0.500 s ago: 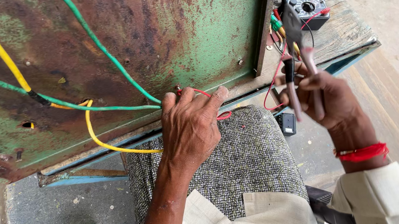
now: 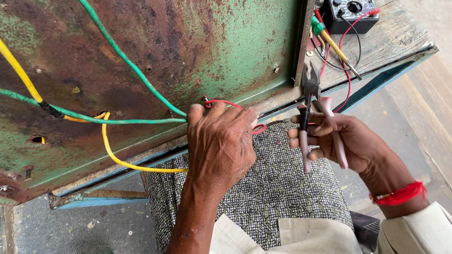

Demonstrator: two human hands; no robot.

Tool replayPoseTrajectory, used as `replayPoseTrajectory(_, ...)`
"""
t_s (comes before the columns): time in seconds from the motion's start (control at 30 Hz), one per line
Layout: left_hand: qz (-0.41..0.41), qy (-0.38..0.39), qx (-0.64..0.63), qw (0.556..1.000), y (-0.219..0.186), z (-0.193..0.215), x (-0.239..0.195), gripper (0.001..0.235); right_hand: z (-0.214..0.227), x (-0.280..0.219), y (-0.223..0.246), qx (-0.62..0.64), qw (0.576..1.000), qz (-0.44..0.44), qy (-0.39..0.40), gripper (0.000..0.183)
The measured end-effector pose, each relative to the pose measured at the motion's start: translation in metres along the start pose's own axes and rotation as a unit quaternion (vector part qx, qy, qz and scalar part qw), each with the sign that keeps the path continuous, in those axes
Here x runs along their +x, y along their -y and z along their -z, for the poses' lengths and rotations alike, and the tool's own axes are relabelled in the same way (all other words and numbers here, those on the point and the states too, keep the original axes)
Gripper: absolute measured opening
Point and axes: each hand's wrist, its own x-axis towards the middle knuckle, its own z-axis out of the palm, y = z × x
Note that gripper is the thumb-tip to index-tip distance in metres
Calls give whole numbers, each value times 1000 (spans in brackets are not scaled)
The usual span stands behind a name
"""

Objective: The person connects wires to a metal electrical panel, using pliers to strip insulation and bend the ends of the wires before attaching them to terminals.

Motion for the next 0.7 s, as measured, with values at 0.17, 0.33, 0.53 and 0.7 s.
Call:
replayPoseTrajectory(0.17, 5, -5, -20, 1000, 2, -1, -2, 25, -17, -32, -11, -265, 959, 49, -91, 61)
replayPoseTrajectory(0.33, 0, -6, -32, 999, 2, 1, -3, 23, -50, -49, -10, -684, 693, 128, -188, 68)
replayPoseTrajectory(0.53, -18, 1, -43, 999, 10, 1, -7, 19, -61, -50, -6, -760, 579, 231, -184, 61)
replayPoseTrajectory(0.7, -27, 14, -38, 999, 11, 2, -8, 15, -61, -51, 4, -807, 501, 247, -192, 56)
